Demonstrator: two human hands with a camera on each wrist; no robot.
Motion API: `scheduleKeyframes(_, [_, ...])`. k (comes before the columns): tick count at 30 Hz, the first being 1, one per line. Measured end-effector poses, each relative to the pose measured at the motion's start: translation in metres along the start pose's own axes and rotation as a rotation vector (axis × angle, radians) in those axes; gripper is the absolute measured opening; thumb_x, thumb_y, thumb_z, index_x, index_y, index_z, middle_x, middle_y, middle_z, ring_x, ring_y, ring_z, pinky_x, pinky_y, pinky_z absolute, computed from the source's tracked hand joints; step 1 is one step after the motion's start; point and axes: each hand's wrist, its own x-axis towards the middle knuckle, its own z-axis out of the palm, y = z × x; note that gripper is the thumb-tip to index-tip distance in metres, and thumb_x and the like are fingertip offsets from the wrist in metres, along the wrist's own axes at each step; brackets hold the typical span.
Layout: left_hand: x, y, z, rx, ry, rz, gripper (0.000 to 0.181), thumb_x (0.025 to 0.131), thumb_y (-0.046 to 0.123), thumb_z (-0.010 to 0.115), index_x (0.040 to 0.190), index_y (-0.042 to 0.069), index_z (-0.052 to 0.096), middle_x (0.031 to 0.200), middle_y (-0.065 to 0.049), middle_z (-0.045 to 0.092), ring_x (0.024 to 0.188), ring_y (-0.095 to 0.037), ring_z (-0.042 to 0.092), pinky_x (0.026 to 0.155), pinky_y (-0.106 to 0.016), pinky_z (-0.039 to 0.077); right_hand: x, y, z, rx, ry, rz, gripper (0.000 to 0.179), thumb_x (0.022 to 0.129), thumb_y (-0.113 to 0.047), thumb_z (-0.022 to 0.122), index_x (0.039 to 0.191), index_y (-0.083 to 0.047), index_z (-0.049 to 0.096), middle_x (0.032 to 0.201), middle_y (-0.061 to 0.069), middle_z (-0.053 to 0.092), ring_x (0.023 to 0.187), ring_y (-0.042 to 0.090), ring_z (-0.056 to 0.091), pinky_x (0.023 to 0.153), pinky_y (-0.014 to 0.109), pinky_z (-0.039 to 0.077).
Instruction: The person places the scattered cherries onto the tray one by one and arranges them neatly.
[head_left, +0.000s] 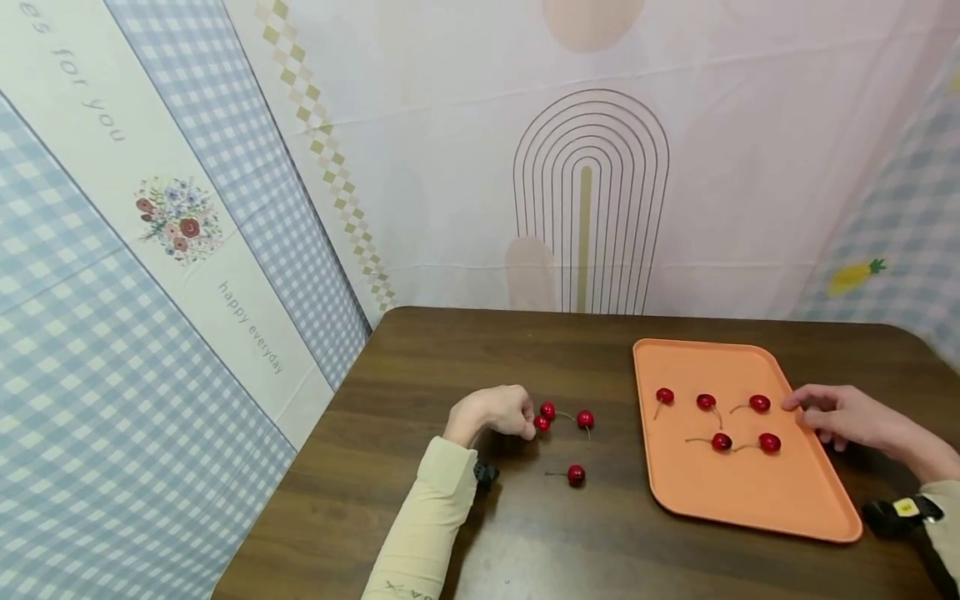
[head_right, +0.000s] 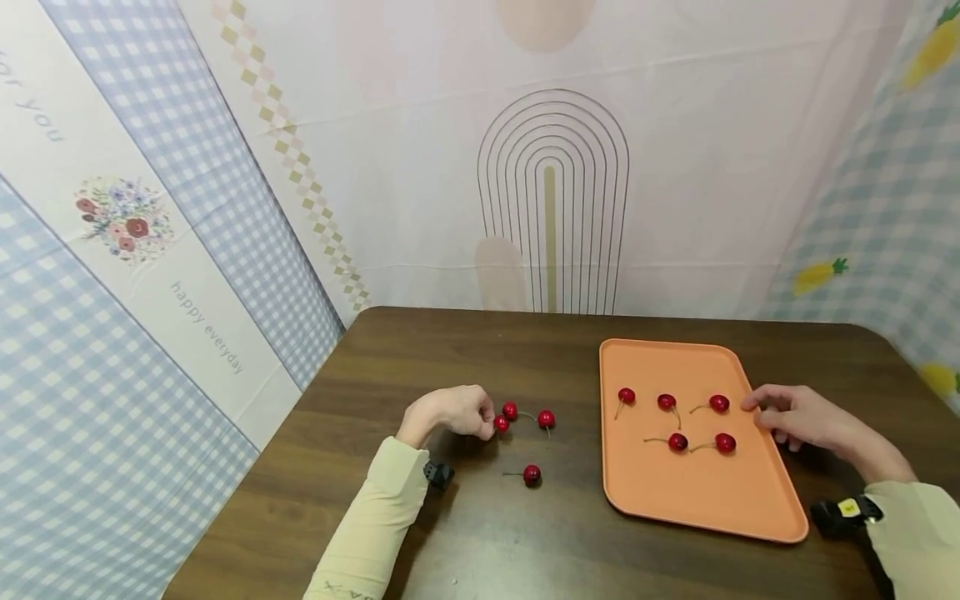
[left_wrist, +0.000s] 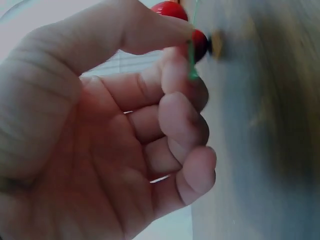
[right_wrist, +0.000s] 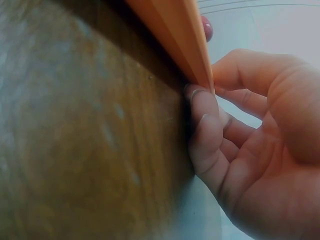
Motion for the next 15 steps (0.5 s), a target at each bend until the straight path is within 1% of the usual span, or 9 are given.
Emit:
scheduleKeyframes(1, [0.001,0.002,0.000,-0.005,0.006,0.014,0.037,0.082,0.014,0.064,0.055,0.019,0.040,0.052,0.008,0.032,0.051,-0.007,0.029,0.050,-0.023,0.026,0.001,-0.001,0.000,-0.007,0.006,0.015,0.031,0.098,-0.017,0.056,0.120,0.005,0.056,0.076,0.000,0.054,0.060,0.015,0.052,0.053,0.029,0.048])
scheduleKeyframes(4, [0.004,0.010,0.000,-0.005,0.015,0.049,0.038,0.082,0.013,0.063,0.054,0.019,0.038,0.052,0.009,0.029,0.050,-0.006,0.026,0.049,-0.022,0.023,0.001,-0.003,0.000,-0.022,0.006,0.023,0.031,0.098,-0.015,0.054,0.122,0.006,0.055,0.077,0.002,0.054,0.060,0.014,0.051,0.053,0.029,0.048])
scheduleKeyframes(6, [0.006,0.015,0.000,-0.004,0.011,0.065,0.038,0.082,0.013,0.063,0.054,0.019,0.039,0.051,0.009,0.029,0.049,-0.006,0.026,0.048,-0.022,0.023,0.002,-0.004,0.000,-0.026,0.006,0.048,0.032,0.098,-0.015,0.054,0.122,0.006,0.055,0.077,0.001,0.055,0.061,0.012,0.051,0.054,0.029,0.048])
scheduleKeyframes(11, [0.014,0.030,-0.002,0.008,0.011,0.078,0.033,0.083,0.014,0.065,0.056,0.020,0.048,0.053,0.010,0.036,0.052,-0.005,0.034,0.050,-0.021,0.029,0.003,-0.003,-0.001,-0.023,-0.005,0.043,0.032,0.098,-0.014,0.053,0.123,0.007,0.054,0.079,0.002,0.056,0.061,0.012,0.051,0.054,0.029,0.047])
scheduleKeyframes(15, [0.023,0.041,-0.002,0.020,0.005,0.113,0.030,0.084,0.014,0.065,0.057,0.020,0.050,0.053,0.010,0.038,0.053,-0.005,0.037,0.052,-0.020,0.031,0.005,-0.002,-0.002,0.000,-0.009,0.057,0.032,0.096,-0.014,0.055,0.122,0.006,0.055,0.078,0.003,0.056,0.061,0.014,0.052,0.054,0.030,0.048])
